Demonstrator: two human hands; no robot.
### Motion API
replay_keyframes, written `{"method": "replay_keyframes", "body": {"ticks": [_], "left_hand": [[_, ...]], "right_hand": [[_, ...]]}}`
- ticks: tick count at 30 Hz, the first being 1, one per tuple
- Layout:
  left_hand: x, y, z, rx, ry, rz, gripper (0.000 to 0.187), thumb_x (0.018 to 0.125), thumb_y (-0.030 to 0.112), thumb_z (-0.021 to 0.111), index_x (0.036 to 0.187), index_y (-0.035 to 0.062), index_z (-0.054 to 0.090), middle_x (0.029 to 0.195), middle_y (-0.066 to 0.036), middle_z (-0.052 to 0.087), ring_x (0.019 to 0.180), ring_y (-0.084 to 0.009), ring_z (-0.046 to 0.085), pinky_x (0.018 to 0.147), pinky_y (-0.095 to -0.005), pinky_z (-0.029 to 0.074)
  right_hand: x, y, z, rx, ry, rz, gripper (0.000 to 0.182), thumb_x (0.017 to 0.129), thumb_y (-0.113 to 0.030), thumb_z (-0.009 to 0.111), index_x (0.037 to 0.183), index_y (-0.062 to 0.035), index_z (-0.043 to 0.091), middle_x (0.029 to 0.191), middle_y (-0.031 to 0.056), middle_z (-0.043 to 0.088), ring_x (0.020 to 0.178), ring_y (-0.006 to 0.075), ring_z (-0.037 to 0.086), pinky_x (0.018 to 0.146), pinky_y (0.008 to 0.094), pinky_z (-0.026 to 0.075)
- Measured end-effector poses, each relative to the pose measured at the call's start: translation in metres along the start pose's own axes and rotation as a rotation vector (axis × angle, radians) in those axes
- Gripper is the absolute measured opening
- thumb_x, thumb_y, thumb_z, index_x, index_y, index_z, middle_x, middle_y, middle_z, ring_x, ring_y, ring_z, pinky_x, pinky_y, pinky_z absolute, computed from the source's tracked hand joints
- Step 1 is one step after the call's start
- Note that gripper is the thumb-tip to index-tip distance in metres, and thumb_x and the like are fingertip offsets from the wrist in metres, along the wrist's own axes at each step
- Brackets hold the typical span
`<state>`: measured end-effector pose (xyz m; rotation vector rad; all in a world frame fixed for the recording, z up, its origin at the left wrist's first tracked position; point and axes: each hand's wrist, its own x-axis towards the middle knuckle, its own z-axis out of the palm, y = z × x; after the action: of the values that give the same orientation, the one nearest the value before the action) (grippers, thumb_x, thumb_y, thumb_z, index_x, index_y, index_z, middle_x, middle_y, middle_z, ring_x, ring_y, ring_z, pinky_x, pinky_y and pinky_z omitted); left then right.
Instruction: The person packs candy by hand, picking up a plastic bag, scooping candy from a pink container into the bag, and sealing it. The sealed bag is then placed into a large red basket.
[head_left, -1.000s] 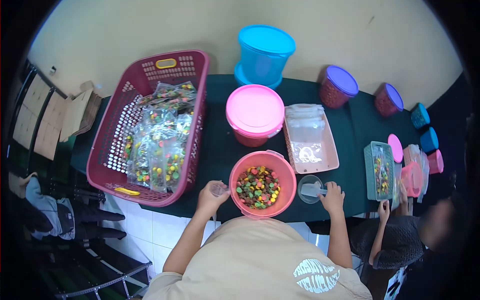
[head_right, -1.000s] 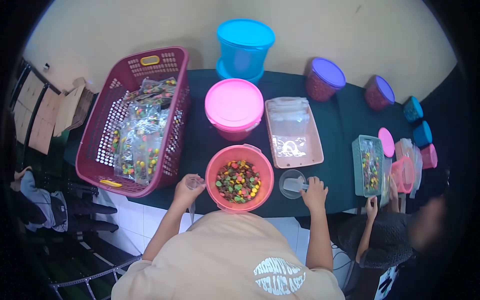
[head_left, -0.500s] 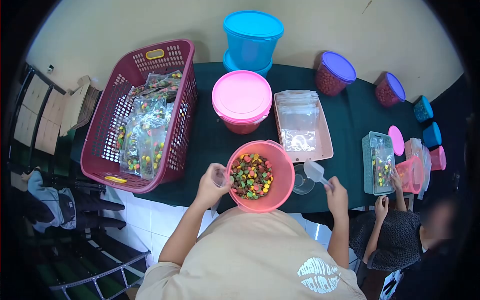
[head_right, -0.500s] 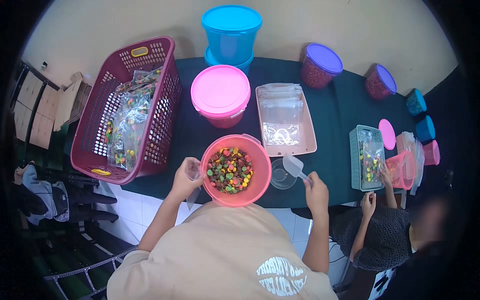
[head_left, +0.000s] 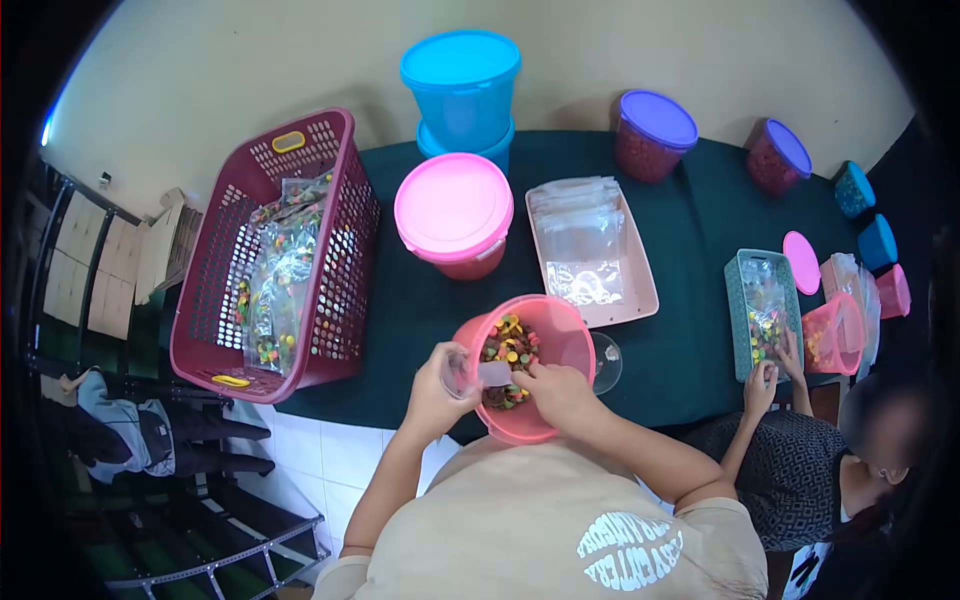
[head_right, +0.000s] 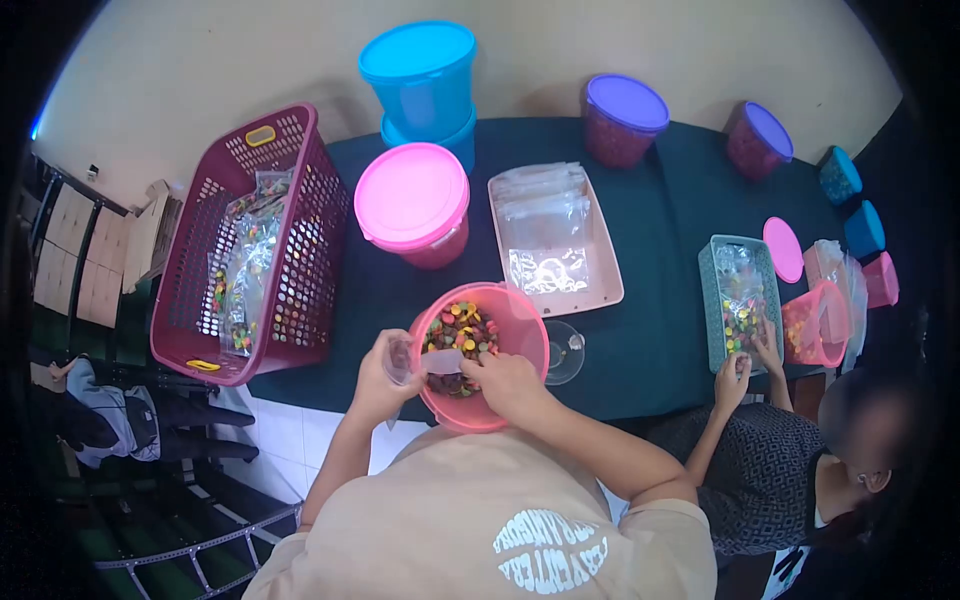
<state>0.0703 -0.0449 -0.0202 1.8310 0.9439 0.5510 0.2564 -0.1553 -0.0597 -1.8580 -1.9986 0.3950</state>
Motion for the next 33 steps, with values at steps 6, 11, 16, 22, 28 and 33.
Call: {"method": "replay_keyframes", "body": {"ticks": [6,11,16,22,28,33], "left_hand": [[-0.011,0.008,0.011,-0.019,0.025,-0.039,0.044,0.069,0.008,0.074,0.107,0.0036,0.052,0.091,-0.008,0.059,0.084,-0.0135,0.056,0.079,-0.0277,0.047],[-0.013,0.018,0.014,0.031,0.024,-0.079,0.046,0.07,0.004,0.073,0.11,0.004,0.05,0.099,-0.005,0.055,0.09,-0.0118,0.055,0.08,-0.0267,0.045],[-0.02,0.01,0.015,-0.069,0.087,-0.127,0.045,0.072,0.004,0.071,0.111,0.0035,0.048,0.099,-0.005,0.055,0.091,-0.0116,0.055,0.081,-0.0267,0.045],[-0.024,0.001,0.011,-0.127,0.135,-0.134,0.045,0.074,0.003,0.071,0.113,0.0038,0.048,0.1,-0.005,0.054,0.094,-0.0117,0.054,0.084,-0.0276,0.044],[-0.025,-0.011,0.001,-0.13,0.159,-0.111,0.046,0.074,0.004,0.072,0.113,0.0032,0.048,0.098,-0.005,0.056,0.091,-0.0123,0.056,0.082,-0.0273,0.045],[-0.024,-0.037,-0.015,-0.104,0.163,-0.123,0.045,0.074,0.005,0.072,0.112,0.002,0.048,0.096,-0.007,0.058,0.087,-0.0129,0.058,0.08,-0.0278,0.047]], "right_hand": [[-0.012,0.027,-0.015,-0.077,0.022,0.247,0.016,0.084,-0.009,0.047,0.099,-0.0064,0.051,0.076,0.0122,0.061,0.067,0.0317,0.063,0.055,0.043,0.049],[0.006,0.033,-0.007,-0.136,-0.029,0.27,0.017,0.084,-0.012,0.049,0.099,-0.0043,0.054,0.071,0.0131,0.063,0.064,0.0298,0.065,0.053,0.0421,0.049],[0.002,0.018,-0.003,-0.093,-0.173,0.203,0.02,0.084,-0.014,0.051,0.1,-0.0036,0.057,0.067,0.0124,0.063,0.061,0.0303,0.064,0.052,0.0429,0.049],[0.002,0.004,-0.001,0.161,-0.366,0.201,0.022,0.089,-0.024,0.053,0.096,-0.003,0.057,0.075,0.0163,0.065,0.073,0.0323,0.066,0.061,0.045,0.049],[0.007,0.002,-0.003,0.564,-0.29,0.348,0.025,0.092,-0.029,0.053,0.096,-0.0051,0.056,0.077,0.0181,0.063,0.075,0.0358,0.062,0.065,0.0453,0.046],[0.008,-0.003,-0.029,0.628,-0.176,0.408,0.027,0.091,-0.029,0.055,0.087,-0.0032,0.059,0.074,0.017,0.061,0.072,0.0337,0.061,0.063,0.0426,0.045]]}}
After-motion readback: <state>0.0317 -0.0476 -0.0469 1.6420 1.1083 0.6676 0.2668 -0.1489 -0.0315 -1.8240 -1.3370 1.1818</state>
